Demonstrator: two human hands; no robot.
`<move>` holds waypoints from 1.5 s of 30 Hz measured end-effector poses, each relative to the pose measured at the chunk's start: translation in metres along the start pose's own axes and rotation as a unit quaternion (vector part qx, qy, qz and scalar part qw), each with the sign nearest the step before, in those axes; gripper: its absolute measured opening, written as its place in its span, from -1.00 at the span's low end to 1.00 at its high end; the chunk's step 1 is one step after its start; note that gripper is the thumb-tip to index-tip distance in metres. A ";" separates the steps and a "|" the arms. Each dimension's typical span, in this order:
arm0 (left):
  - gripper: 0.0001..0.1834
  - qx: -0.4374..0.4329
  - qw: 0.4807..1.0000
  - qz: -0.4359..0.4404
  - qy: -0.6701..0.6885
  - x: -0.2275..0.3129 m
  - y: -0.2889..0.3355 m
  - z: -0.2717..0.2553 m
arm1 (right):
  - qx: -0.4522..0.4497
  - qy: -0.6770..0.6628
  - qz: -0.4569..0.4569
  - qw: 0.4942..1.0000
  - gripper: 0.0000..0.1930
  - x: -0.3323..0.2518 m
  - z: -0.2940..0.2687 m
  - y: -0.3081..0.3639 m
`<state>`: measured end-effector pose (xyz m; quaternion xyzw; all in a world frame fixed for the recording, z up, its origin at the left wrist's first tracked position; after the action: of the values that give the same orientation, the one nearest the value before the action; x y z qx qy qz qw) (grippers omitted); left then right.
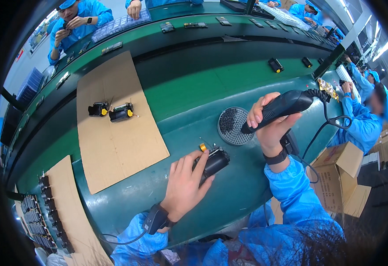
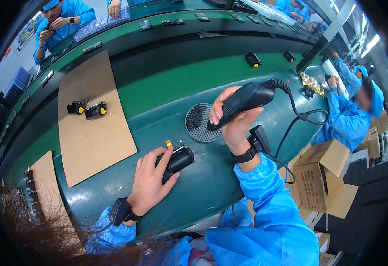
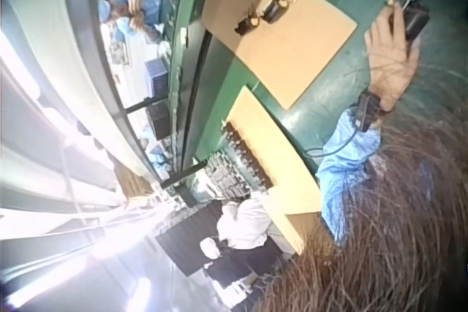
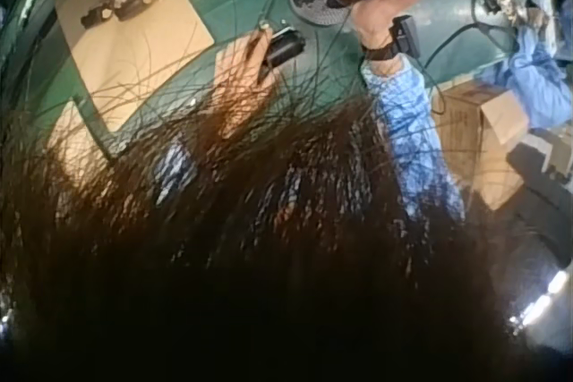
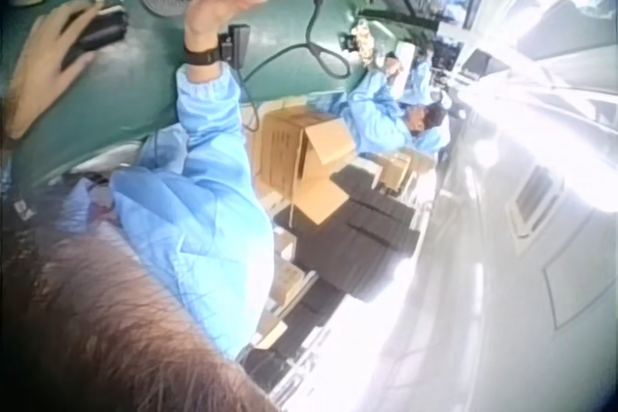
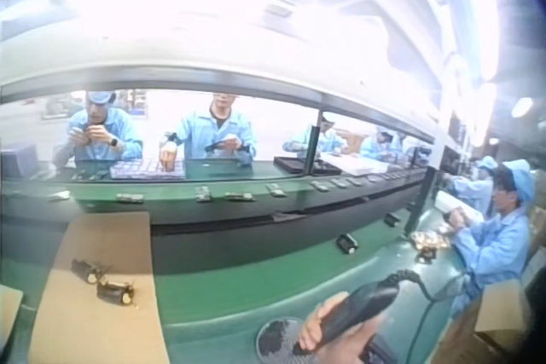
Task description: Using a handheld power tool to drive screws into electronic components on an assembly line.
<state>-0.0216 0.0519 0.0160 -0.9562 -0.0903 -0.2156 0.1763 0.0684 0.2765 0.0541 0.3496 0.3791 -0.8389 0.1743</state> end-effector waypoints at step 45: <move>-0.31 0.043 0.997 -0.043 0.056 -0.014 0.006 -0.001 | -0.098 -0.097 0.084 0.987 0.01 0.030 0.103 0.044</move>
<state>-0.0329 0.0448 0.0092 -0.9295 -0.1305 -0.2720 0.2124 0.0254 0.1691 0.0578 0.2785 0.4100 -0.8100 0.3135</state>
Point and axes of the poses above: each hand's wrist, its own y-axis away from the middle knuckle, its own z-axis out of the palm, x = y × z, the point moved 6 cm from there along -y, towards the middle knuckle, and after that the axes turned 7 degrees about -y, right-handed, at the moved point
